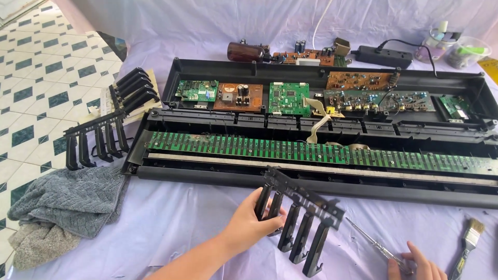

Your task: Cleaning a disassembled electronic keyboard's keys using a brush to remove dust.

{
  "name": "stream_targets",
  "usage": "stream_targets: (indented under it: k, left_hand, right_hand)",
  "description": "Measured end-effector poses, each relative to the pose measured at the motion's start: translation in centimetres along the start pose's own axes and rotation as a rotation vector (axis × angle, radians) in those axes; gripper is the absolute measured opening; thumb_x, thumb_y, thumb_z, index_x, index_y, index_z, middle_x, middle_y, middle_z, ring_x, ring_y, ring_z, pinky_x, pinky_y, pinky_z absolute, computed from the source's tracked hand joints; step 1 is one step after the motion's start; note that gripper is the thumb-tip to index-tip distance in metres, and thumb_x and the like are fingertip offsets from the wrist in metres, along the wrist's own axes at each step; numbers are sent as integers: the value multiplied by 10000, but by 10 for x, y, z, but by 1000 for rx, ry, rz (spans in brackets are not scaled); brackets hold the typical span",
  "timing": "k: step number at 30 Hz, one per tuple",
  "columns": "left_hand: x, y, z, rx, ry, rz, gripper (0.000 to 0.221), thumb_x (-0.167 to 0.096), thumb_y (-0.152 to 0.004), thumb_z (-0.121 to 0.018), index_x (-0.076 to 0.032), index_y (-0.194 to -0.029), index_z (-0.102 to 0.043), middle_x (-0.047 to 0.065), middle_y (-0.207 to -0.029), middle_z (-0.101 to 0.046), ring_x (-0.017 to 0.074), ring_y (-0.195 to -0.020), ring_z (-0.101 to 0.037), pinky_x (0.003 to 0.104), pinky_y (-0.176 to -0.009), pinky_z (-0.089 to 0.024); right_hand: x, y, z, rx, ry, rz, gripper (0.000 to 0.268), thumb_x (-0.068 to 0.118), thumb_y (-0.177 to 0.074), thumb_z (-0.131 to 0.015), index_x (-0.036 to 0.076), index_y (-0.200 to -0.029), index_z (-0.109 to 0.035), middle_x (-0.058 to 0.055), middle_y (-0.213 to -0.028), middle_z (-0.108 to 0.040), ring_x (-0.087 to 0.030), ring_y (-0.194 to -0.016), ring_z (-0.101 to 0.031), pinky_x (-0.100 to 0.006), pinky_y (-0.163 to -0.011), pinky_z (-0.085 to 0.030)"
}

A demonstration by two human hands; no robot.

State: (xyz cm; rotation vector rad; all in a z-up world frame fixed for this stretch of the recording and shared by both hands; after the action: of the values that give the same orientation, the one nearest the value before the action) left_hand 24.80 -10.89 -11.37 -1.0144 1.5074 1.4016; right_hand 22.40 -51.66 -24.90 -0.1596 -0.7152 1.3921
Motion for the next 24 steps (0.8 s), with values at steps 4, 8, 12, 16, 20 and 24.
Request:
stream_targets:
  k: [4, 8, 12, 16, 20, 24]
  left_hand:
    - [16, -5, 2, 5, 100, -28, 493, -227, -798, -906, -150, -891, -428, -27, -767, -432, 174, -784, -772, 269, -730, -545]
    - [33, -16, 2, 119, 287, -3, 312, -172, -936, -730, -70, -1154, -533, 136, -878, -752, 225, -906, -744, 320, -784, -603]
    - [30, -18, -4, 219, 493, 43, 307, -141, -949, -690, -70, -1217, -557, 136, -1000, -706, 284, -1018, -734, 402, -916, -584]
    - [29, -17, -6, 142, 400, -33, 371, -85, -908, -727, -47, -1219, -528, 189, -996, -757, 263, -960, -755, 355, -919, -602]
    - [-3, -12, 7, 101, 234, -95, 426, -210, -853, -766, -48, -1174, -537, 196, -1077, -785, 224, -986, -759, 313, -904, -605]
    - [-16, -9, 14, -2, -32, -120, 281, -163, -846, -775, -94, -1078, -633, 41, -1058, -791, 122, -965, -738, 269, -920, -604]
  right_hand:
    - [7, 0, 9, -4, 17, 8, 537, 284, -929, -717, 51, -1413, -741, 12, -1088, -749, -236, -989, -684, -403, -1128, -480]
    - [19, 1, 19, -22, 15, 42, 485, 273, -968, -724, 37, -1390, -759, -2, -1095, -747, -244, -993, -680, -400, -1112, -498]
    - [41, -7, 34, -10, 29, 65, 447, 228, -972, -735, 34, -1374, -756, -20, -1118, -762, -258, -1026, -700, -402, -1072, -532]
    - [49, -6, 41, -70, -83, 126, 372, 140, -1003, -748, -5, -1346, -755, -66, -1115, -757, -273, -1016, -686, -416, -1088, -519]
    - [53, -4, 45, -88, -84, 119, 349, 156, -1004, -763, 43, -1334, -764, -53, -1130, -748, -300, -1053, -678, -419, -1091, -522]
    - [63, -4, 55, -75, -39, 115, 342, 193, -1019, -744, 78, -1340, -773, -50, -1139, -748, -307, -1103, -668, -398, -1063, -528]
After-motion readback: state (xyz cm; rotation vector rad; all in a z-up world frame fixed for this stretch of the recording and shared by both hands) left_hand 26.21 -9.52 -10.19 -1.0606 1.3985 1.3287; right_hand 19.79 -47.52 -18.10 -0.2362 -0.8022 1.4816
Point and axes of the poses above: each hand's wrist, its own y-axis away from the middle knuckle, its own z-axis out of the back of the hand, x = y × z, the point moved 5 cm from there along -y, towards the middle knuckle
